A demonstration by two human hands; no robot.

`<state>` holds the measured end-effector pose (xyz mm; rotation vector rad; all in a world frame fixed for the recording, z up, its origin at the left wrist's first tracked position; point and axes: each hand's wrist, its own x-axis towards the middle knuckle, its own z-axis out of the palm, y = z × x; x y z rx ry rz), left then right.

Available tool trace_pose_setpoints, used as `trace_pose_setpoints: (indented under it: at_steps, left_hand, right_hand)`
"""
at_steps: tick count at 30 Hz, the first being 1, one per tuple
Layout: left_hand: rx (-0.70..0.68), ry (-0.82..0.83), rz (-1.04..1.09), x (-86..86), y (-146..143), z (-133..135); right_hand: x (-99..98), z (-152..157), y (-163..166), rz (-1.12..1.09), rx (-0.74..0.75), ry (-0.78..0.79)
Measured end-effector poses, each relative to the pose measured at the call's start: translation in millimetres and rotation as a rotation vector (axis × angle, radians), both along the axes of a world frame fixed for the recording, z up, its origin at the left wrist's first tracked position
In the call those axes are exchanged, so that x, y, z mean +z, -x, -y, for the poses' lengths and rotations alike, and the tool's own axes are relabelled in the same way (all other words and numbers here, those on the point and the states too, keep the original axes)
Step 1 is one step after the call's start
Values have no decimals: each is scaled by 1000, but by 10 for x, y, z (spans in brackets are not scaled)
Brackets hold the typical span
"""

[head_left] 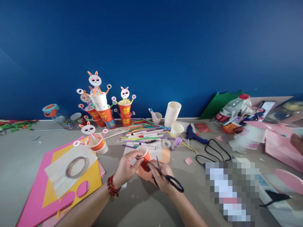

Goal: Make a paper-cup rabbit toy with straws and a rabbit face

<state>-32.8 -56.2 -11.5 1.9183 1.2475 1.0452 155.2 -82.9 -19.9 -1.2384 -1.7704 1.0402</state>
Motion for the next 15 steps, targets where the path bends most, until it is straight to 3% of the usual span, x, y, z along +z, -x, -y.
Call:
trace_pose_setpoints:
  at_steps: [8, 15]
  left_hand:
    - [-13, 11, 6, 42, -20, 8]
    - [-16, -33, -31, 29, -20, 13]
  right_hand:
    - [70, -12, -15, -2, 31, -30]
    - [-43, -16, -10, 6, 17, -13]
